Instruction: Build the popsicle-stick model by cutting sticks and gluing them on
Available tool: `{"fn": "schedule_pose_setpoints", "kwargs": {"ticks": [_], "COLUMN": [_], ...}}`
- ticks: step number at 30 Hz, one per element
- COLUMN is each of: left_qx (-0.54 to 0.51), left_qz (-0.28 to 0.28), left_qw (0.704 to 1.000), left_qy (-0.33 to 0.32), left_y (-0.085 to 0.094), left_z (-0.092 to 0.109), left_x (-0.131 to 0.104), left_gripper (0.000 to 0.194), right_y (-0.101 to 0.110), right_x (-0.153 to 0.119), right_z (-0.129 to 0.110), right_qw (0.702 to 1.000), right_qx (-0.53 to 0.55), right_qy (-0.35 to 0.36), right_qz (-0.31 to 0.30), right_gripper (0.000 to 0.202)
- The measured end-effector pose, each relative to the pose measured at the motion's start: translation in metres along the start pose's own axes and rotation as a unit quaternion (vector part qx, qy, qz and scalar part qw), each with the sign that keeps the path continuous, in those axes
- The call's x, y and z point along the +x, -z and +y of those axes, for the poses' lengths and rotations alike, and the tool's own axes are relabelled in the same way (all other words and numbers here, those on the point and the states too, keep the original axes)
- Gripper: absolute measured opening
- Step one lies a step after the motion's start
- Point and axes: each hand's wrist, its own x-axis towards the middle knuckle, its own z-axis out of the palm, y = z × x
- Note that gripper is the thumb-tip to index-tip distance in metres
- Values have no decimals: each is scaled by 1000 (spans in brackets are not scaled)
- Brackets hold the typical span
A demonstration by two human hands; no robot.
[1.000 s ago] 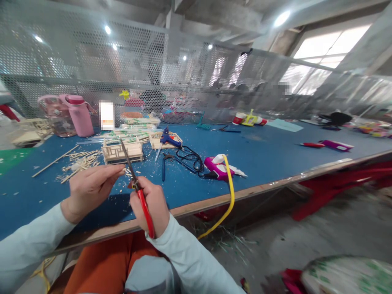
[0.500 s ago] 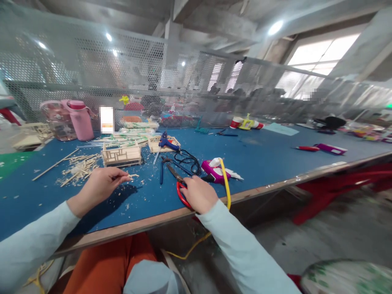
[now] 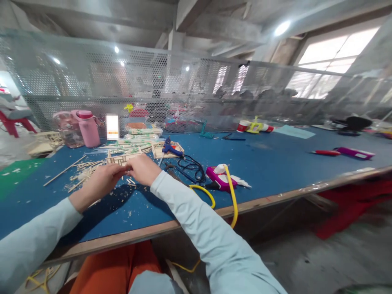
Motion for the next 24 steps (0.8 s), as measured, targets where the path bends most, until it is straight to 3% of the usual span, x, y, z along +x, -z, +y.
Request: {"fn": "schedule_pose_setpoints", "kwargs": {"ticks": [5,8,11,12,13,16,19,24], "left_qx": [-10,-6,-11,-24,-54,-132,-119,-93], "left_qz": [-23,-36,61,106,114,0,-120,-191], "left_qw": [999,998,991,985,983,986,983,975], "left_qy": [22,48,118,132,130,101,67,61], "left_y": [-1,3,16,21,26,32,26,8], "left_z": [1,1,-8,-13,-18,-29,-34,-37], "left_x": [4,7,15,20,24,41,55,67], "left_gripper": [22,26,31,38,47,73,84,82], "right_y": [-8,-20,-37,-44,-50,-67,-77,-86], "right_x": [3,5,10,12,14,18,20,22], "right_z": [10,18,25,27,30,36,42,47], "right_qw": [1000,997,971,955,939,904,883,859], "right_qx": [-5,39,160,199,230,287,323,374], "right_qy": [-29,-37,-110,-145,-175,-235,-267,-290], "right_qz": [7,51,139,165,186,211,212,197], "right_gripper": [8,8,10,12,14,20,25,27]}}
